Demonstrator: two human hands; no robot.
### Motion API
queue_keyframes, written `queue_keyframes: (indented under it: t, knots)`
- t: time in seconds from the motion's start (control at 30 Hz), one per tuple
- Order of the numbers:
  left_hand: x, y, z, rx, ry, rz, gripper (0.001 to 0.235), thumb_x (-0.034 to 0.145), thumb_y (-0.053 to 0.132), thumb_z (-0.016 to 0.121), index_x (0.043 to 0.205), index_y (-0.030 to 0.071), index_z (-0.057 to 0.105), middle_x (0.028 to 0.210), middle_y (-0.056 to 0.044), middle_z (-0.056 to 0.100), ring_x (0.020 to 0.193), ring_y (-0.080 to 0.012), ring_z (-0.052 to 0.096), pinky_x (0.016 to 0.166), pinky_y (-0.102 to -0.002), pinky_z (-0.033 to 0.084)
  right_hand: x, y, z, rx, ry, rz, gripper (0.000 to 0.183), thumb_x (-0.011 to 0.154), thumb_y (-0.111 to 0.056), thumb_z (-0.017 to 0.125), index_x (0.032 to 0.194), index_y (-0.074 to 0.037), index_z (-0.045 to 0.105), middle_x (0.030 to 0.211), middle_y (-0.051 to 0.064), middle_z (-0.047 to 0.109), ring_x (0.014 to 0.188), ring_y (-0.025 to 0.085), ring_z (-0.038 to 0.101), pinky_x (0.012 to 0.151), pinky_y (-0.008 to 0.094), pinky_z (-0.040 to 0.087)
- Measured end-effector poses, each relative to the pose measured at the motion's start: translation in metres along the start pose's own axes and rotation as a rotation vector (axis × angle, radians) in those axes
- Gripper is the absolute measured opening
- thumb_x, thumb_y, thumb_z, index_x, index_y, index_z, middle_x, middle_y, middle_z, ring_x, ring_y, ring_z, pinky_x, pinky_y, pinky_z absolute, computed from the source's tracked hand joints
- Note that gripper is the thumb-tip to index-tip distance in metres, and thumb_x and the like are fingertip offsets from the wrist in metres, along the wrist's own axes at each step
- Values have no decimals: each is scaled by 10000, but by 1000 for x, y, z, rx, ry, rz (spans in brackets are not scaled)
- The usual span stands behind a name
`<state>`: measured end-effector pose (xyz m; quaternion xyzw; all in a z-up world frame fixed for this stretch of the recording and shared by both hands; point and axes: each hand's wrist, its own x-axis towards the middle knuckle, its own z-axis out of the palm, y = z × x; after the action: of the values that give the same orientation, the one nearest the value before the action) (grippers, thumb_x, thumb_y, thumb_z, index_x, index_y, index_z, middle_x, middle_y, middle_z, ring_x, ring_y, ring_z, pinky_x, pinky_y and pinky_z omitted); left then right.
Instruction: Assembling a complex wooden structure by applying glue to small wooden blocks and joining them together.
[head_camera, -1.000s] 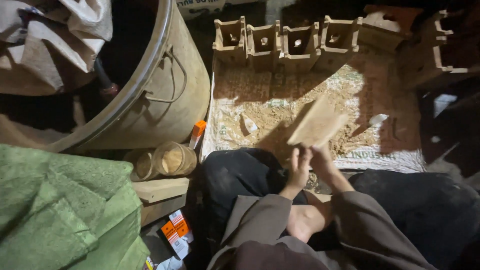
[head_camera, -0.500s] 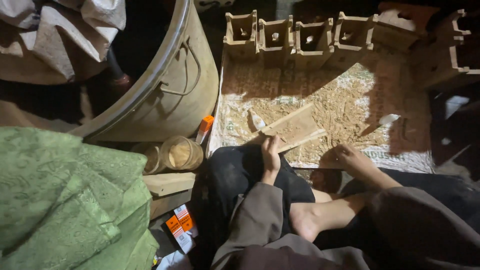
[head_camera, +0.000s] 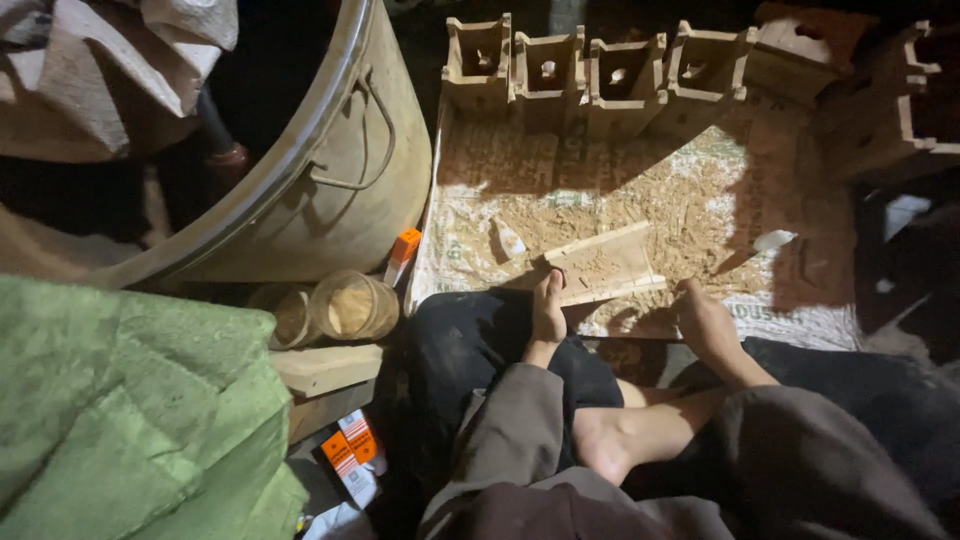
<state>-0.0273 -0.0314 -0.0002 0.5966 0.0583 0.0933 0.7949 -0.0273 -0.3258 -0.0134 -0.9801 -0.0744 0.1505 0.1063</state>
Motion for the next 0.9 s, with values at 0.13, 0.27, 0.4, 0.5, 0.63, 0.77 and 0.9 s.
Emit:
queue_keyframes:
  t: [0.13, 0.27, 0.4, 0.5, 0.63, 0.77, 0.9]
  knots:
    - [8, 0, 7, 98, -37, -10, 470, 1091, 474, 400, 766, 151, 503, 769, 17, 489, 769, -163, 514, 844, -298, 412, 17, -13, -27, 233, 718, -53, 240, 939, -168, 815, 1088, -199, 630, 852, 46, 723, 841, 339, 702, 875, 455, 537]
    - [7, 31, 14, 110, -49, -39, 474, 1106, 476, 370, 741, 187, 461, 773, 38, 460, 757, -143, 483, 831, -284, 416, 40, -41, -1, 351, 946, -294, 204, 898, -87, 853, 942, -259, 754, 844, -73, 737, 771, 185, 695, 829, 328, 531]
    - [11, -24, 1, 116, -20, -36, 452, 1103, 455, 385, 746, 191, 472, 772, 60, 455, 747, -115, 472, 816, -260, 395, 23, -122, -27, 455, 888, -474, 161, 828, -29, 796, 884, -177, 771, 692, 52, 671, 625, 306, 640, 689, 402, 528]
    - [12, -113, -21, 107, -61, -77, 599, 1109, 494, 342, 1232, -3, 654, 1272, -177, 636, 1206, -267, 569, 1126, -438, 366, 15, -141, -45, 471, 863, -600, 121, 859, -61, 787, 911, -169, 766, 599, 28, 584, 508, 261, 579, 571, 350, 512]
    - [10, -119, -22, 138, -50, -58, 627, 1102, 507, 349, 1409, -16, 511, 1397, -189, 501, 1293, -297, 470, 1171, -499, 283, 13, -145, -51, 395, 895, -649, 97, 855, -80, 795, 922, -123, 740, 561, 56, 554, 455, 269, 557, 513, 345, 496]
    - [12, -36, -6, 168, -90, -26, 575, 1112, 507, 289, 946, 64, 615, 881, -70, 574, 917, -207, 538, 915, -379, 427, 7, -165, -83, 356, 885, -751, 52, 907, -23, 704, 935, -49, 740, 572, 99, 613, 442, 265, 558, 483, 328, 483]
    - [11, -21, -6, 154, -127, -51, 602, 1093, 561, 266, 859, 101, 577, 797, -55, 550, 791, -199, 546, 770, -335, 432, 16, -155, -62, 298, 780, -808, 146, 860, 31, 679, 970, -51, 731, 598, 61, 668, 451, 185, 600, 490, 278, 507]
